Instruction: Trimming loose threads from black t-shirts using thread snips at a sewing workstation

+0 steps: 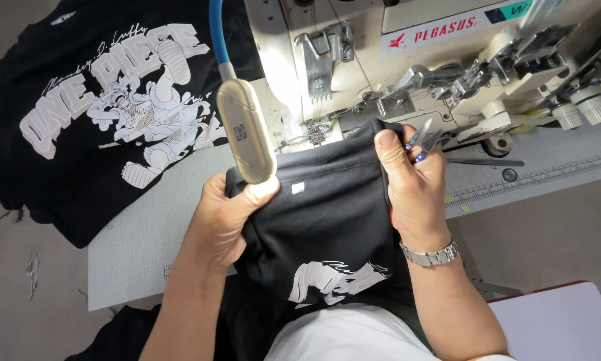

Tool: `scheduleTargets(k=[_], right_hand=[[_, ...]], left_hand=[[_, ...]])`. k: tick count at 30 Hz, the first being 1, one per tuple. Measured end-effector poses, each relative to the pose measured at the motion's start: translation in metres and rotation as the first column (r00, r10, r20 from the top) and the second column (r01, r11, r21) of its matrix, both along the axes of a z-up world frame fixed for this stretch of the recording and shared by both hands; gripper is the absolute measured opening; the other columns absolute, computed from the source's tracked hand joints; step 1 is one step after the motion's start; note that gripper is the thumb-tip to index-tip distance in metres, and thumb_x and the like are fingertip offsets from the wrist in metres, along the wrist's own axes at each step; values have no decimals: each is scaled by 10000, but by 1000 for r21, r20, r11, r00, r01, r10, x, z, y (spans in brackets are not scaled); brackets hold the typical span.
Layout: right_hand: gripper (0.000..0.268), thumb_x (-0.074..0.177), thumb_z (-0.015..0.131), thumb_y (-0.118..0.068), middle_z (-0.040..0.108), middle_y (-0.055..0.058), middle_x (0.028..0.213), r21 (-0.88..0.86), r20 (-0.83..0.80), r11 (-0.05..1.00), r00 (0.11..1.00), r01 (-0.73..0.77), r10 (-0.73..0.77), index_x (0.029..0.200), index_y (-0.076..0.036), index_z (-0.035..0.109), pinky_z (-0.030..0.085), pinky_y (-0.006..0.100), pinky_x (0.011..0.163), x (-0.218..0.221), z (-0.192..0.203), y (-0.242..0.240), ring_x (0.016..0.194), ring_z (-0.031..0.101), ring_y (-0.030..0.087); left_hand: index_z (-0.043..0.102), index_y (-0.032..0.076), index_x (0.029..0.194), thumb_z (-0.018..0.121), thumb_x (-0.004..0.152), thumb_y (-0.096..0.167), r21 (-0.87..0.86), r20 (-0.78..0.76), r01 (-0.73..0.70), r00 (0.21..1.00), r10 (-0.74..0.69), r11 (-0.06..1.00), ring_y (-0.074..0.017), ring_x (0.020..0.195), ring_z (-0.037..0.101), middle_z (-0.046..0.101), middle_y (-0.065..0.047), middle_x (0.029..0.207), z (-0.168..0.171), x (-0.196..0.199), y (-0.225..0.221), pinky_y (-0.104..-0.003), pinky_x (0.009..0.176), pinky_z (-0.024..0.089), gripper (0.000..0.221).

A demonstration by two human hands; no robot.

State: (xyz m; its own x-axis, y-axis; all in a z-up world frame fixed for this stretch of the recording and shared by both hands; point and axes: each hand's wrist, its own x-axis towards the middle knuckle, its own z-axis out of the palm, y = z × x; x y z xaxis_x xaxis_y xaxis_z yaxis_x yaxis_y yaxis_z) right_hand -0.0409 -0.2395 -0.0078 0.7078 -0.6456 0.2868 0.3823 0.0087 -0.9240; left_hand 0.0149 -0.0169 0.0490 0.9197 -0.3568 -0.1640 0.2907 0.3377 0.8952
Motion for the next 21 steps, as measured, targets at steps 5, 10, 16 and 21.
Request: scheduleTargets(k=[5,10,16,21], right_hand=[[104,1056,697,-64,588,116,772,-399,34,886,969,237,-244,1037,37,680,492,280,642,-16,36,12,717,564,149],[88,981,615,59,721,131,891,-597,61,779,979,191,-193,932,5,664,506,256,663,-48,77,66,748,692,173],[132,900,704,72,726,123,978,-751,74,646,990,134,-118,1001,-3,664,574,290,793,-40,68,80,796,701,205],[131,903,709,55,743,101,978,-767,44,634,994,100,-105,1014,-6,678,588,299,798,-39,64,80,817,731,206]], left_hand=[[656,-34,765,767,847,-33,-61,-29,-81,996,79,995,-238,503,657,629,-187,598,-26,9,0,-407,538,621,137],[679,55,724,742,847,-42,-114,-170,-110,981,90,987,-141,601,631,636,-12,671,-7,-7,-7,-299,563,567,169],[736,30,779,770,839,-17,-99,-103,-218,973,208,971,-126,681,649,699,-14,757,2,-27,-17,-268,650,575,83],[469,154,631,736,862,7,40,254,-247,940,229,968,-30,603,407,445,102,645,3,-38,-17,-219,533,317,382]])
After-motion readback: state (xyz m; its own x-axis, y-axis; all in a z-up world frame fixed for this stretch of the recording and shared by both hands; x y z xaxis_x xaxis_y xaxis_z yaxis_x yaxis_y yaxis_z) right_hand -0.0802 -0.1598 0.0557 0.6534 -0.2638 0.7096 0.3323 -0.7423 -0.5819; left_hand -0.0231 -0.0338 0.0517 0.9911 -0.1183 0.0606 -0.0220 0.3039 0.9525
